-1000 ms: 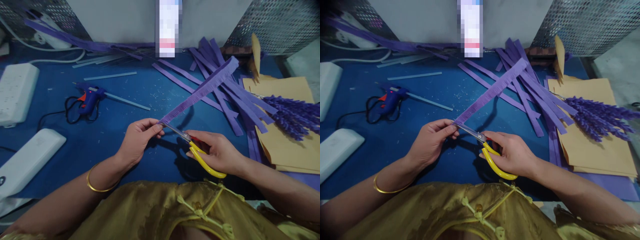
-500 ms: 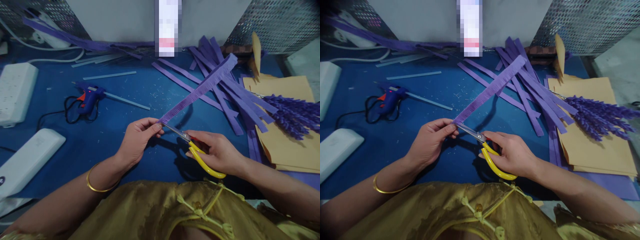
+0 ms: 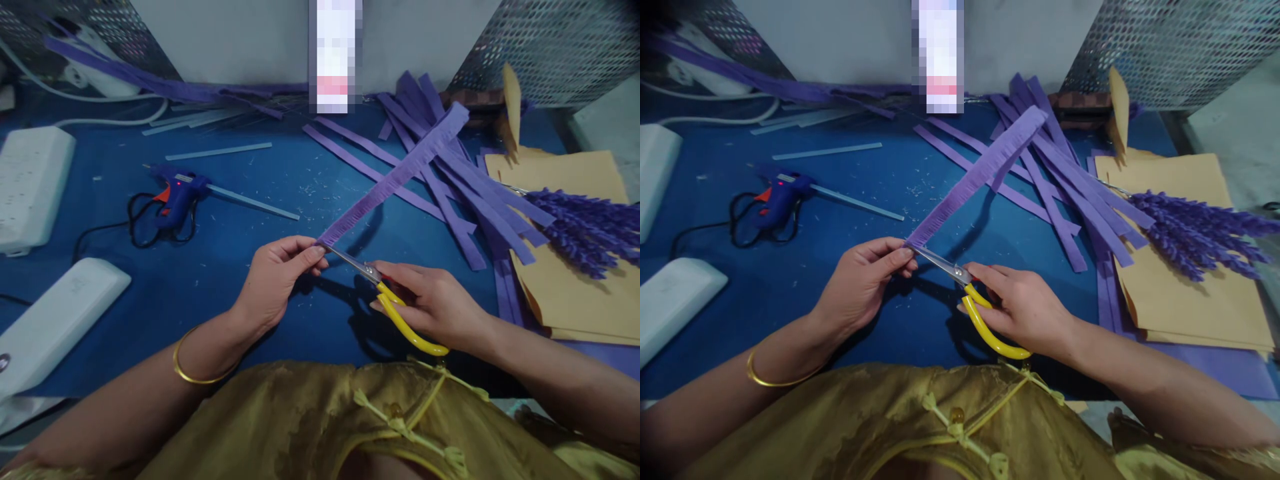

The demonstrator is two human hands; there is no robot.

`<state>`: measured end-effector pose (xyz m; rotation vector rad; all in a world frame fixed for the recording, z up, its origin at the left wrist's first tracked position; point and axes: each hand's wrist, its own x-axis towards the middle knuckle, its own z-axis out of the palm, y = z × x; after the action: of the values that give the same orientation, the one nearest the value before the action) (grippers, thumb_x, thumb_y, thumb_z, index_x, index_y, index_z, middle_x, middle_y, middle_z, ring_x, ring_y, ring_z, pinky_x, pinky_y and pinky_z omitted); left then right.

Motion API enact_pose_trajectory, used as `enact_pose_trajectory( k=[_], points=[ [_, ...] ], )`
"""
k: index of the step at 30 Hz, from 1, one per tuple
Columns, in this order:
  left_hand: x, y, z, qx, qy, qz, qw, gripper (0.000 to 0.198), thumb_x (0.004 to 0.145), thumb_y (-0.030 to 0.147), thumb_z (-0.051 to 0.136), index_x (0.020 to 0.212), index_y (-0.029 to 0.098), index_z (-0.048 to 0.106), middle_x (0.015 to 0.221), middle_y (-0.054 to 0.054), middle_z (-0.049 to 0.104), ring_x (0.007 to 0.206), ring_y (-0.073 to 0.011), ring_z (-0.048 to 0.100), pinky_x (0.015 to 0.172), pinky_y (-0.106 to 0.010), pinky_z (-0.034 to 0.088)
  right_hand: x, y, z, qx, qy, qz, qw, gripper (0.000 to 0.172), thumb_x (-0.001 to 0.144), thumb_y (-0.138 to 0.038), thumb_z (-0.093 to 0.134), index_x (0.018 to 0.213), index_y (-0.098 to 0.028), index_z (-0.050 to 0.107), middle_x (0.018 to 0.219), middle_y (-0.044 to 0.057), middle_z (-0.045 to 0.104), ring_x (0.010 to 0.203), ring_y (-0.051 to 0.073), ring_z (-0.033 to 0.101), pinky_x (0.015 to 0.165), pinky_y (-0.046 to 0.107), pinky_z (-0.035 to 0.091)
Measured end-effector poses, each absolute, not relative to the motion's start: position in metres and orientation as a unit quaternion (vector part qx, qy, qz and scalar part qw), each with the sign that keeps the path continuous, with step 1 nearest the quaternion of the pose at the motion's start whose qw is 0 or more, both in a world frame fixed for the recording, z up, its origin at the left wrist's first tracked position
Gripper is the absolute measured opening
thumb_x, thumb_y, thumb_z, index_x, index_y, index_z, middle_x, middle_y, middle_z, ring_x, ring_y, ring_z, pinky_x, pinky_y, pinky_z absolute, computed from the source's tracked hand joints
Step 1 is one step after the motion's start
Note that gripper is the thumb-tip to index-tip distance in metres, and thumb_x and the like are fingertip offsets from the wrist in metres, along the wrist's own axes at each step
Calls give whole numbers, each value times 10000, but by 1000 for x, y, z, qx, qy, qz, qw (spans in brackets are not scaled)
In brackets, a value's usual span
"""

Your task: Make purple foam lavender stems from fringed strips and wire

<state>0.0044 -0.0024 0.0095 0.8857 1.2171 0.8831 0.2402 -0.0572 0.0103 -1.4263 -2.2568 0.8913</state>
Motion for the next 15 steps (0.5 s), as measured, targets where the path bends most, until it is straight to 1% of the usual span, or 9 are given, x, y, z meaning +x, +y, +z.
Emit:
enact_pose_trajectory(
  k=[4, 8, 15],
  points=[
    [4, -2, 7, 398, 527, 379, 648, 142, 698, 302, 809, 707, 180, 737, 650, -11, 689, 596, -113, 581, 597, -233, 457, 238, -56, 12, -505, -782, 329, 161, 467, 923, -473, 608, 1291, -186, 606, 863, 49, 716, 612, 128, 589, 574, 234, 431],
    [3, -3, 5, 400, 523, 378, 651, 124, 701, 286, 803, 701, 180, 739, 657, -14, 694, 604, -116, 588, 598, -234, 460, 239, -56, 11, -498, -792, 312, 166, 428, 929, -438, 604, 1275, -185, 620, 883, 57, 719, 609, 126, 585, 585, 240, 426],
    [3, -2, 7, 395, 515, 382, 658, 106, 709, 269, 806, 700, 182, 746, 649, -6, 691, 603, -103, 580, 592, -215, 451, 240, -56, 10, -490, -795, 315, 171, 401, 937, -404, 607, 1267, -179, 627, 772, 19, 662, 572, 113, 534, 552, 233, 384]
  ],
)
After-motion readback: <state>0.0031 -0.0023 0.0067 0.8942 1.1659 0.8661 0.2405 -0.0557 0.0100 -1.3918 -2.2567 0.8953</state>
